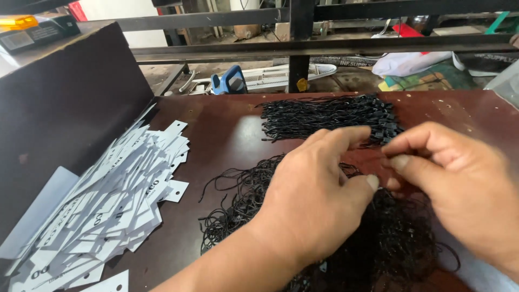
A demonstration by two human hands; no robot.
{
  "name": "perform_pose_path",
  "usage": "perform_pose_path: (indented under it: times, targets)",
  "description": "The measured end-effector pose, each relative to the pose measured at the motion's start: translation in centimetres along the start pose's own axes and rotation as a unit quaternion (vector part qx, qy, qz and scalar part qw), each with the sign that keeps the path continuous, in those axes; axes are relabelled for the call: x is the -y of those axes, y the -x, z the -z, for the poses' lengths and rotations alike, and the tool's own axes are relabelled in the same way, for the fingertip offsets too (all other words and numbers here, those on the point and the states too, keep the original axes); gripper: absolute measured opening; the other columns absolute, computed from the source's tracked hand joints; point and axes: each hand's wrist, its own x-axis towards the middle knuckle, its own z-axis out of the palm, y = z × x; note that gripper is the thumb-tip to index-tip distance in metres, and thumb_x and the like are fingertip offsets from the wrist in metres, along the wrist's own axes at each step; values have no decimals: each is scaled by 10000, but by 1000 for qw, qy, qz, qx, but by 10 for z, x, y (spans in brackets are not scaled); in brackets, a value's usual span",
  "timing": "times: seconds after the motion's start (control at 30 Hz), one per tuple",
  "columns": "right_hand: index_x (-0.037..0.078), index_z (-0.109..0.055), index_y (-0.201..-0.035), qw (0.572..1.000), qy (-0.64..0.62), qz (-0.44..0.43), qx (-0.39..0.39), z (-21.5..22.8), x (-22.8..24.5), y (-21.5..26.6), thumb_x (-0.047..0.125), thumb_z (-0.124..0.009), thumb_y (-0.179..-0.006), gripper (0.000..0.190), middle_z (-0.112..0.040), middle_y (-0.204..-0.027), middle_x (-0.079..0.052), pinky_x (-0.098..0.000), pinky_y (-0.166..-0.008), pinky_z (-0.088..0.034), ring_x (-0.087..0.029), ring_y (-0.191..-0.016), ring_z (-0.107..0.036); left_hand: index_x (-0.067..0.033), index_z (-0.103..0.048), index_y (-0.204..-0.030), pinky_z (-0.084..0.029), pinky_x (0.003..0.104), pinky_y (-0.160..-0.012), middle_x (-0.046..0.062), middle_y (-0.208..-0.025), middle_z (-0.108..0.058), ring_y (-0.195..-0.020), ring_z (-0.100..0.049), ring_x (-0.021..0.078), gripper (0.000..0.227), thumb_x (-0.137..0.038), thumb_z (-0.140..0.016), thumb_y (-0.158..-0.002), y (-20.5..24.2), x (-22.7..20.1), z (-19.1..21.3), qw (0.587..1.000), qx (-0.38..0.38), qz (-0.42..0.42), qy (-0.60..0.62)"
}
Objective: Untangling and sorting black plastic hang tag fasteners from a tangled pile into an organized stack on a workbench.
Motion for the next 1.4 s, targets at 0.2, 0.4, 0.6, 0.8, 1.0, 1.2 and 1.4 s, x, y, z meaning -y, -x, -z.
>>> perform_pose_path:
  times: [0.2,0.4,0.6,0.8,1.0,1.2,1.4]
  targets:
    - [-63,-691,-1063,989,-20,132,68,21,38,-21,0,-645,-926,158,-638,-685,-213,-324,-497,-490,-227,-535,-544,-31,-645,-1156,-494,249,-490,83,-838,-705,-606,-547,113,312,-136,-652,-861,-8,-20,-4,923,172,140,314]
    - [-83,-516,-1339,978,100,182,26,65,14,-72,88,-468,-1193,230,-615,-971,-290,-402,-493,-475,-274,-593,-491,-103,-733,-937,-446,274,-507,52,-718,-721,-487,-487,121,155,-230,-660,-988,-12,-15,27,951,91,240,174]
    - [-3,-614,-1232,993,64,102,12,61,-22,-86,143,-561,-1111,197,-640,-902,-200,-327,-517,-418,-194,-603,-486,-112,-704,-858,-457,260,-542,32,-769,-706,-556,-506,116,189,-182,-686,-1032,-20,-12,68,948,-18,311,63]
    - [7,-635,-1081,998,54,17,4,30,-28,-91,-17,-691,-954,140,-622,-848,-119,-293,-581,-476,-179,-658,-537,-142,-692,-725,-448,342,-577,-1,-694,-683,-573,-493,135,232,-182,-635,-946,-47,46,66,962,-47,255,-88]
    - [53,-672,-1080,995,101,6,16,31,-51,-115,33,-635,-1028,67,-629,-883,-89,-254,-648,-476,-167,-691,-549,-140,-695,-780,-508,360,-629,21,-759,-708,-667,-588,164,160,-198,-648,-921,-75,80,55,967,-57,236,-77]
    - [162,-746,-1012,955,275,97,-46,24,-58,-111,167,-747,-949,63,-683,-946,-12,-295,-786,-428,-146,-829,-594,-242,-739,-861,-507,433,-801,-38,-991,-705,-964,-644,202,132,-285,-639,-934,-86,94,41,957,-61,215,-184]
    - [208,-776,-990,952,284,89,-73,14,-69,-115,219,-757,-943,52,-648,-1081,-1,-339,-868,-414,-176,-986,-567,-283,-765,-904,-487,447,-897,-61,-1134,-632,-1096,-611,207,142,-337,-646,-960,-90,109,37,951,-68,223,-206]
